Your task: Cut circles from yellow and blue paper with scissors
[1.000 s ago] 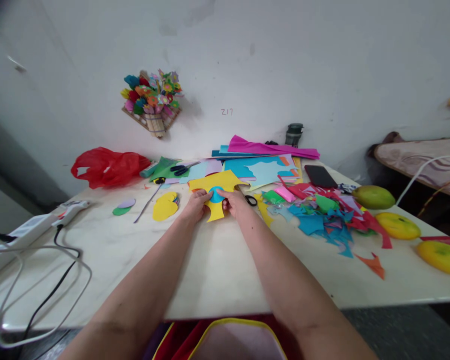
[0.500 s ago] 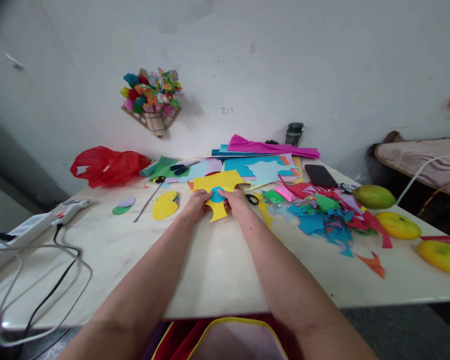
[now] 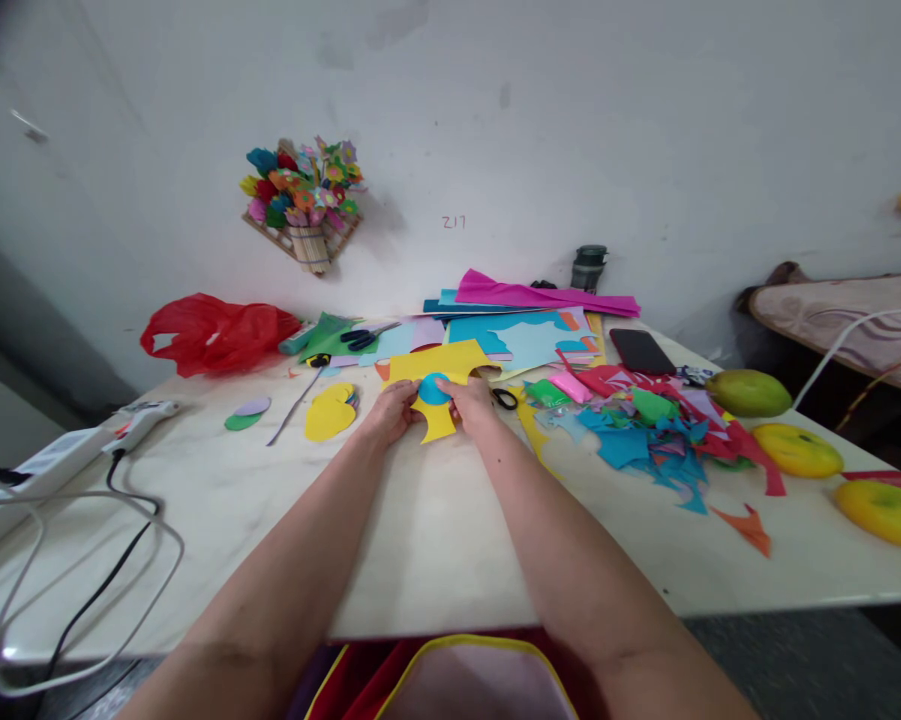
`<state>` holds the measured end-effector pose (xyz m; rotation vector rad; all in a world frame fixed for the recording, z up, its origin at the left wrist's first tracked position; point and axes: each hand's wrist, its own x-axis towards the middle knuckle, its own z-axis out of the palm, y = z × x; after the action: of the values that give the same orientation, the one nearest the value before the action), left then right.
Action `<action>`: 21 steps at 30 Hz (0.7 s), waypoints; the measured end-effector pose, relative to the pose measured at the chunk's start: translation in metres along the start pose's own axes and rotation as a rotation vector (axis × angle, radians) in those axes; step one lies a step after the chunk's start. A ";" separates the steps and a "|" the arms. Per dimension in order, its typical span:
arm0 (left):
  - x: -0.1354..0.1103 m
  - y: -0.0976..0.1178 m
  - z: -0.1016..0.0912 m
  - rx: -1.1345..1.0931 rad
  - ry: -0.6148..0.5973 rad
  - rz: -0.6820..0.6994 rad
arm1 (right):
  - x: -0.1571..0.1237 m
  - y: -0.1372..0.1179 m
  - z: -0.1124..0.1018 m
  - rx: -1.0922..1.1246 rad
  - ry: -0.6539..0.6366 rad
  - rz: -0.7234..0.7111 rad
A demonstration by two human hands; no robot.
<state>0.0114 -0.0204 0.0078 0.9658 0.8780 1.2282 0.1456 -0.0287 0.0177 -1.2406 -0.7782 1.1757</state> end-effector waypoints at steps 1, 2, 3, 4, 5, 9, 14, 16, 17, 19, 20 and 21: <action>0.000 0.000 0.000 0.001 0.001 -0.001 | 0.000 0.000 0.000 -0.002 0.000 -0.003; 0.000 0.000 0.000 0.002 0.001 0.000 | -0.001 0.000 0.000 -0.004 0.000 -0.005; 0.000 0.000 0.000 0.003 -0.002 0.001 | -0.001 0.000 0.000 -0.003 0.000 -0.007; 0.000 0.000 0.000 0.004 -0.005 0.003 | -0.001 0.000 0.000 -0.001 -0.001 -0.009; 0.000 0.000 0.000 0.005 -0.008 0.004 | -0.001 0.001 0.000 0.002 -0.001 -0.012; 0.000 0.000 0.000 0.009 -0.006 0.001 | 0.000 0.002 0.000 0.001 -0.004 -0.022; 0.001 0.000 -0.001 -0.002 0.008 -0.013 | 0.000 0.002 0.001 0.011 -0.005 -0.018; 0.001 0.000 -0.001 -0.004 0.003 -0.013 | -0.001 0.001 0.000 0.015 -0.013 -0.020; 0.000 0.001 -0.001 -0.001 -0.009 -0.010 | -0.002 0.001 0.000 0.018 -0.016 -0.021; -0.001 0.001 -0.001 0.019 -0.045 -0.010 | -0.002 0.001 0.000 0.029 -0.023 -0.025; -0.002 0.001 -0.001 0.026 -0.054 -0.012 | -0.002 0.001 0.000 0.032 -0.024 -0.027; -0.002 0.000 -0.001 0.033 -0.056 -0.015 | -0.002 0.002 0.000 0.033 -0.024 -0.028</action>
<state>0.0097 -0.0222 0.0076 1.0135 0.8621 1.1713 0.1447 -0.0305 0.0163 -1.1866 -0.7887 1.1787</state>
